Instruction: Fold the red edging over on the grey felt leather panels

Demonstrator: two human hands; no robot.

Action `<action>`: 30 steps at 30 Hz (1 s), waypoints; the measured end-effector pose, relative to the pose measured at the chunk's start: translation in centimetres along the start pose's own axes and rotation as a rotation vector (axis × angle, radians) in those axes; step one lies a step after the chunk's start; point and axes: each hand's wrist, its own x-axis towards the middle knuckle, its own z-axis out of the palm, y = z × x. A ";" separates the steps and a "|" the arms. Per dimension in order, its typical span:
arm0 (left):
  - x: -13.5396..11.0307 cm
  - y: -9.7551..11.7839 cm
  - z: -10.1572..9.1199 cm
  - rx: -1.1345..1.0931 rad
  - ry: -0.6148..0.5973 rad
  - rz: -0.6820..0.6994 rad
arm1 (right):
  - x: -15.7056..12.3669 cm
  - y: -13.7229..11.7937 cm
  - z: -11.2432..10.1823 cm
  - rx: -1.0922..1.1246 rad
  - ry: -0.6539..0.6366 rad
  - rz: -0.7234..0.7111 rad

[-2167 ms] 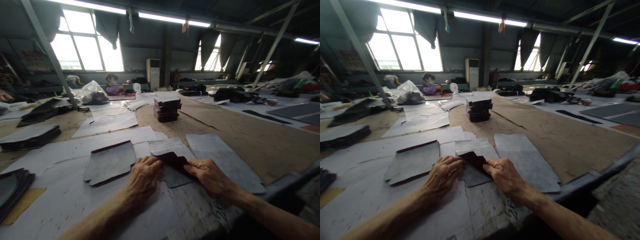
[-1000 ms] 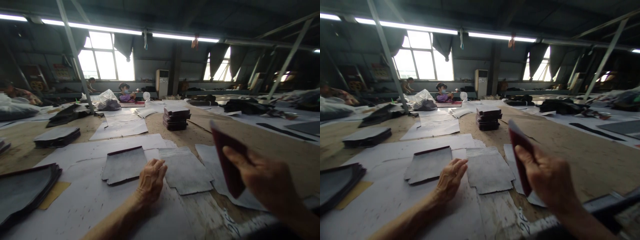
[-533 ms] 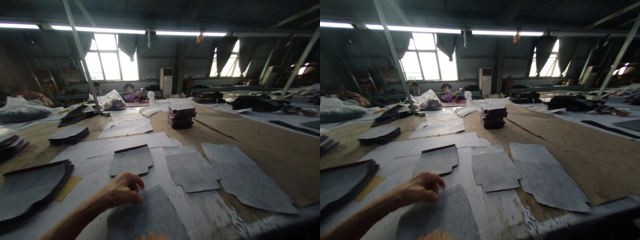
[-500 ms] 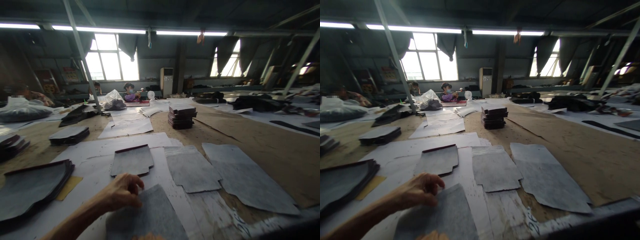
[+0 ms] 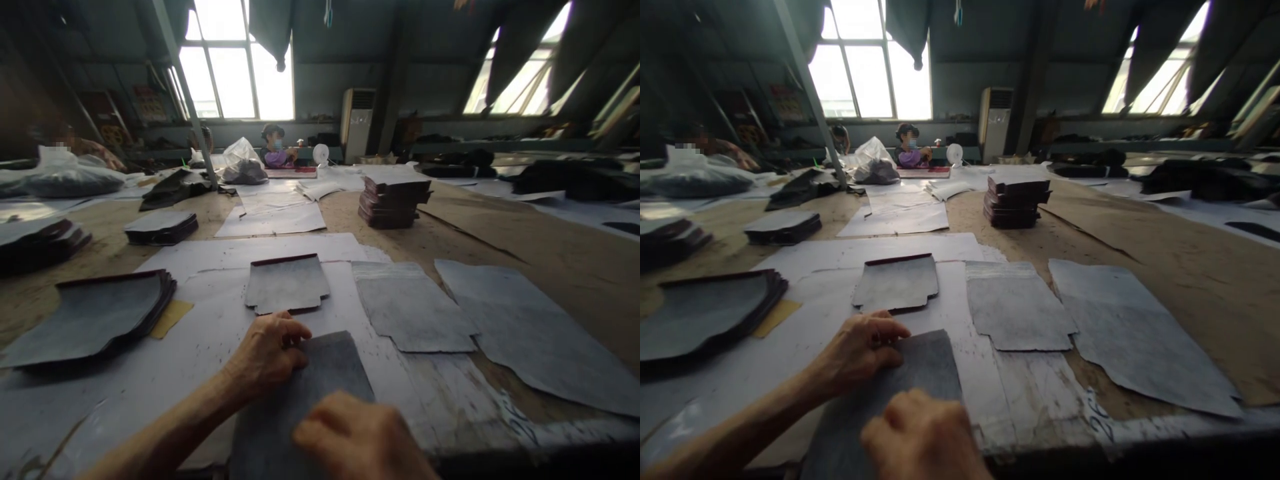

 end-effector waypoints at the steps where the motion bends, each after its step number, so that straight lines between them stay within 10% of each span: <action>1: -0.1 -0.1 0.1 -0.006 0.010 0.004 | 0.4 1.1 -1.1 0.041 0.029 0.067; 8: -0.8 -0.2 0.3 0.141 0.078 0.175 | 2.8 6.1 -3.1 -0.251 -0.096 -0.044; 23: -1.7 -2.5 -0.7 0.248 0.158 0.286 | 3.0 7.6 -1.7 -0.202 -0.265 -0.091; 30: -3.1 -2.8 -0.4 0.456 0.263 0.648 | 2.3 7.8 -1.7 -0.208 -0.197 -0.271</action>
